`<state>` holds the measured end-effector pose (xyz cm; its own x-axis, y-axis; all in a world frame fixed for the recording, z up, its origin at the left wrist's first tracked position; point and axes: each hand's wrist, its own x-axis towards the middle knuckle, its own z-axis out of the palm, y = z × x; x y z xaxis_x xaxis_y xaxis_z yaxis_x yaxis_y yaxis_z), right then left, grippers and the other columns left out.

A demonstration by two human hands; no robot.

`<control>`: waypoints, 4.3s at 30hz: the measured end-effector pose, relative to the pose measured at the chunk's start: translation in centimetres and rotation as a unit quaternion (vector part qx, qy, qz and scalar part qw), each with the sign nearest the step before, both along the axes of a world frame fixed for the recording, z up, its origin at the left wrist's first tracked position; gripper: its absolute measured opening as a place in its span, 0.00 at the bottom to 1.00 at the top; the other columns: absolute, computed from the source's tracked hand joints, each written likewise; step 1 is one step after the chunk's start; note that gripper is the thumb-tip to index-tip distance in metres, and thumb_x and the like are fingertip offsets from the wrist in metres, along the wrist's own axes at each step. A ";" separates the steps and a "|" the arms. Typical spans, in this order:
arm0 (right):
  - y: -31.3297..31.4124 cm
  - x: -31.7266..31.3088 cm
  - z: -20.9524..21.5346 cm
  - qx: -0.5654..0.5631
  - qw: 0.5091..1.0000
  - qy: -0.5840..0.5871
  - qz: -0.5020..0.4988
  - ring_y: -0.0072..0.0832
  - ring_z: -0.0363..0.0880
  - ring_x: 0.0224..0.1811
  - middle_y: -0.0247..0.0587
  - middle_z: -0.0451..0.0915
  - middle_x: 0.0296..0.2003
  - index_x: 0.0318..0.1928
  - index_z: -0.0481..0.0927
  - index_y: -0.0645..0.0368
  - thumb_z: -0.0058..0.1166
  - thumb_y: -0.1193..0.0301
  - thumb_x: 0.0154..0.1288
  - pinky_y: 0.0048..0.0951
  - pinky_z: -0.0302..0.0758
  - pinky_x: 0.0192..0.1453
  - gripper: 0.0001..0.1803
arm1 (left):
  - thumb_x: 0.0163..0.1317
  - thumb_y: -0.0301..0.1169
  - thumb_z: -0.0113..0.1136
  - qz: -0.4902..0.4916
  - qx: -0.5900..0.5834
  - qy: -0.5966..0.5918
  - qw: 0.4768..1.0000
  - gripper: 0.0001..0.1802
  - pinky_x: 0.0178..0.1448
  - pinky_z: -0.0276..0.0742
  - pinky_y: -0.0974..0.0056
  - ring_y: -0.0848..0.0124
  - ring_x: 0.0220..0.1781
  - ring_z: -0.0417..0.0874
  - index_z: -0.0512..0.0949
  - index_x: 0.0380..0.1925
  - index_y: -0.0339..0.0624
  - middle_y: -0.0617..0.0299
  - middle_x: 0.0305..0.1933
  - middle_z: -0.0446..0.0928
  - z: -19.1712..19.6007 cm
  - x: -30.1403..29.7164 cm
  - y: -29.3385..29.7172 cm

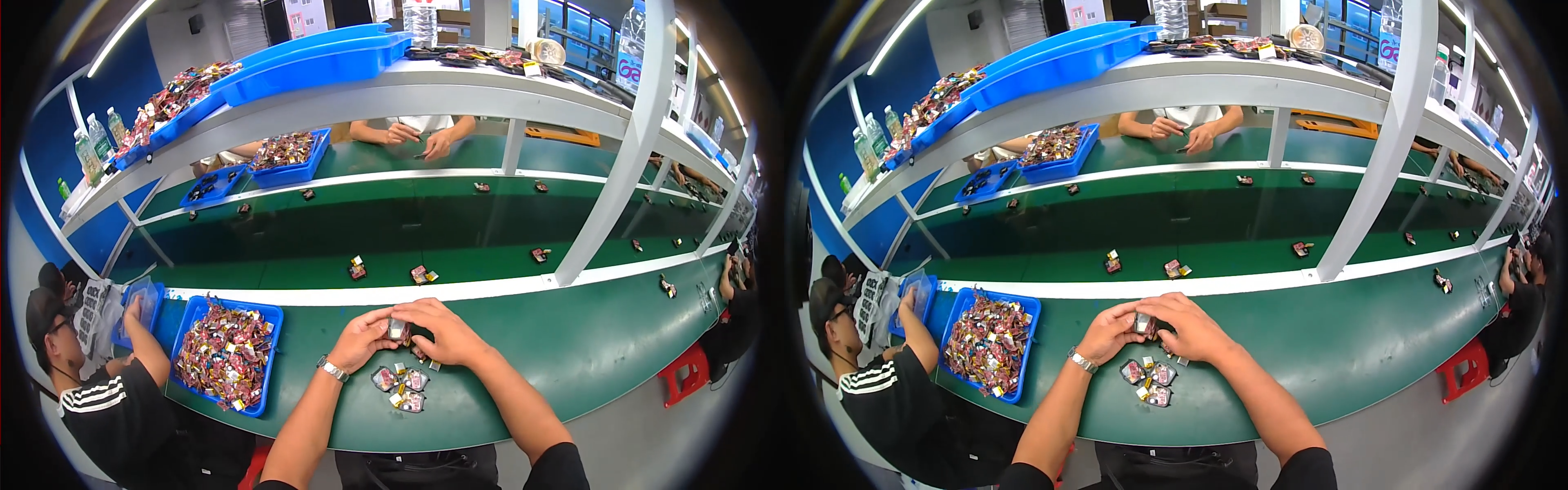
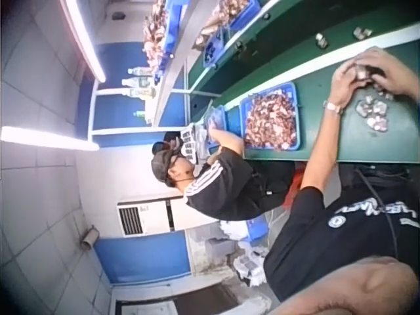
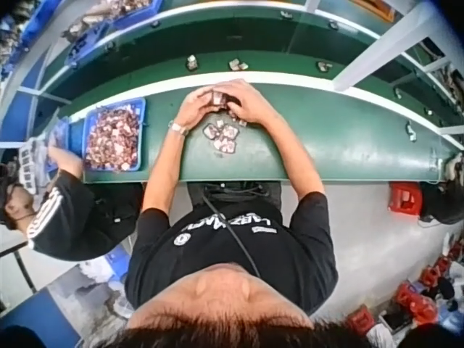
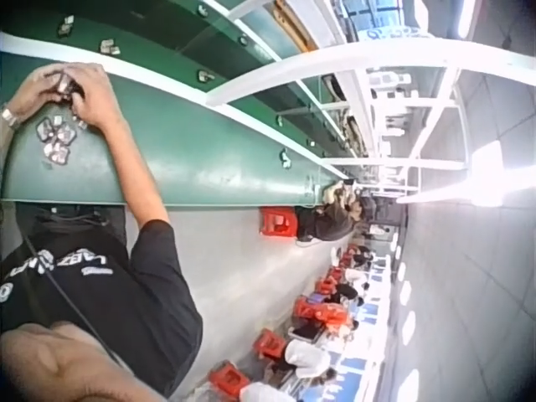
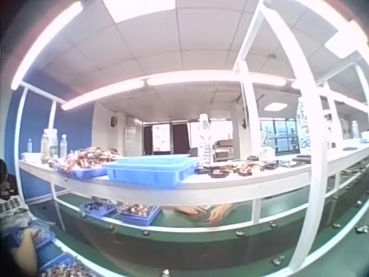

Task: Assemble small plastic pins or decorative components at a factory workstation.

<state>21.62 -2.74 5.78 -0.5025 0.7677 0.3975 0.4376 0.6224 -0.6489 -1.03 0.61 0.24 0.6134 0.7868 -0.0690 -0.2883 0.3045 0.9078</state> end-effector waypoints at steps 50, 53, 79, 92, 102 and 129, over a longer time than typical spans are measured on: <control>-0.8 -1.5 -2.9 -0.013 0.996 0.037 -0.084 0.40 0.74 0.58 0.41 0.79 0.53 0.38 0.86 0.56 0.62 0.72 0.59 0.37 0.74 0.60 0.07 | 0.69 0.20 0.50 0.000 0.057 0.009 0.998 0.20 0.66 0.77 0.59 0.65 0.62 0.77 0.67 0.61 0.34 0.52 0.61 0.72 0.3 0.3 -1.5; -1.0 -1.5 -2.9 -0.041 0.996 0.052 -0.067 0.40 0.73 0.59 0.41 0.78 0.54 0.38 0.86 0.55 0.62 0.72 0.59 0.38 0.73 0.61 0.07 | 0.70 0.20 0.49 0.004 0.046 0.024 0.999 0.19 0.65 0.78 0.60 0.65 0.61 0.78 0.67 0.60 0.34 0.53 0.61 0.73 0.0 0.3 -1.5; -1.1 -3.0 -4.1 -0.008 0.984 0.111 -0.137 0.38 0.74 0.57 0.37 0.80 0.52 0.42 0.87 0.54 0.64 0.73 0.57 0.36 0.76 0.58 0.10 | 0.73 0.25 0.50 0.043 0.018 0.018 0.999 0.17 0.61 0.81 0.60 0.66 0.58 0.80 0.69 0.59 0.36 0.54 0.57 0.75 -0.3 0.5 -1.3; -1.2 -3.6 -3.0 0.094 0.984 0.077 -0.131 0.43 0.73 0.60 0.41 0.78 0.54 0.42 0.86 0.56 0.63 0.77 0.53 0.39 0.74 0.61 0.14 | 0.71 0.22 0.51 0.059 0.024 0.021 0.998 0.15 0.63 0.80 0.59 0.64 0.59 0.80 0.70 0.56 0.35 0.51 0.58 0.76 -0.4 0.5 -1.3; -1.2 -3.4 -3.2 0.076 0.982 0.092 -0.147 0.44 0.72 0.61 0.41 0.78 0.54 0.41 0.86 0.55 0.63 0.77 0.52 0.40 0.73 0.62 0.13 | 0.71 0.22 0.51 0.065 0.011 -0.001 0.998 0.15 0.64 0.79 0.57 0.61 0.61 0.79 0.69 0.56 0.35 0.48 0.60 0.75 -0.1 0.5 -1.4; -0.9 -3.7 -3.3 0.210 0.962 0.017 -0.175 0.35 0.78 0.41 0.37 0.77 0.38 0.39 0.83 0.57 0.64 0.77 0.52 0.32 0.79 0.42 0.11 | 0.72 0.21 0.46 0.092 0.019 0.014 0.995 0.16 0.61 0.81 0.60 0.66 0.57 0.81 0.69 0.59 0.34 0.54 0.55 0.79 0.1 1.0 -1.5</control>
